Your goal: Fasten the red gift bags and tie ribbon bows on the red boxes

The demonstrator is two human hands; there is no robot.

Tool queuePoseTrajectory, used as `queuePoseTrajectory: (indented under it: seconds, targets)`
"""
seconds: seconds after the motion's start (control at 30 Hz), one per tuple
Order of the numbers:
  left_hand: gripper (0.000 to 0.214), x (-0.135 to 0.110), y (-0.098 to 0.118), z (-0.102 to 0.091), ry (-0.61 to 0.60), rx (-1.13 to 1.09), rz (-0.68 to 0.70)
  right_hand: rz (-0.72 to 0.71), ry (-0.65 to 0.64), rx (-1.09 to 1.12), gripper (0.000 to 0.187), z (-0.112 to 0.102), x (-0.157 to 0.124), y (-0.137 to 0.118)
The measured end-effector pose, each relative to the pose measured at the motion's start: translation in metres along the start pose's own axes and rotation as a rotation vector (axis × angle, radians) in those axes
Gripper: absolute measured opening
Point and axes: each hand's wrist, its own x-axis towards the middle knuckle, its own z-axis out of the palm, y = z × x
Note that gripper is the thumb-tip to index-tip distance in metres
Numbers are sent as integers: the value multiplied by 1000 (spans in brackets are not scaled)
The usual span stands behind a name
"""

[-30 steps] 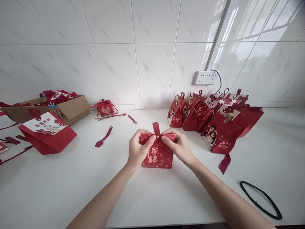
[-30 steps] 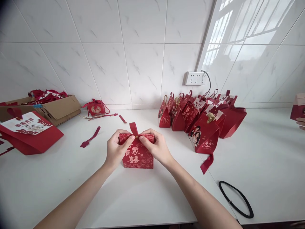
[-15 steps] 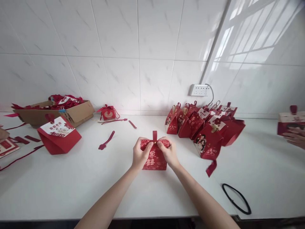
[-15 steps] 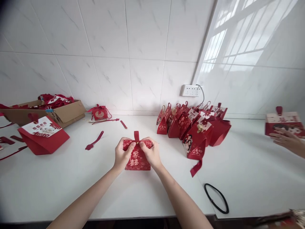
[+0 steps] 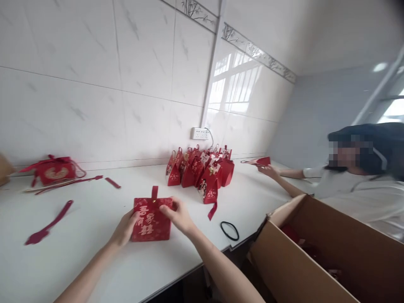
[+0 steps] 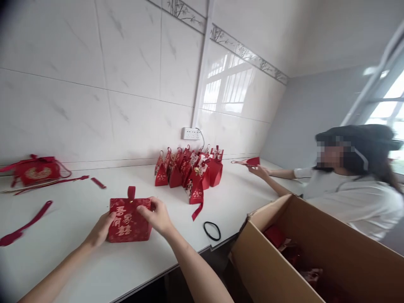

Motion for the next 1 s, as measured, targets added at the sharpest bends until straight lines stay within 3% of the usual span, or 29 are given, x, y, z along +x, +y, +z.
queuePoseTrajectory:
  seconds: [0.17, 0.3, 0.43, 0.57, 0.73, 0.83, 1.0]
  targets:
    - [47, -5, 3, 8, -71, 90, 69, -105, -80, -392, 7, -22, -32, -23]
    - [50, -8, 6, 14, -122, 155, 191, -207, -26, -752, 5, -46, -56, -47]
    - [52, 2, -2, 6, -19, 230, 122, -123, 38, -762, 12, -74, -78, -65]
    - [56, 15, -15, -4, -2, 351, 35, -99, 201, -691, 20, -103, -107, -80]
    - [44, 8, -9, 4, 84, 473, 7, -23, 441, -612, 31, -134, -155, -108]
    - [39, 3, 3, 9, 38, 533, -19, 55, 558, -555, 32, -152, -182, -128]
    - [30, 14, 10, -2, -62, 674, -105, 104, 827, -737, 33, -190, -229, -171]
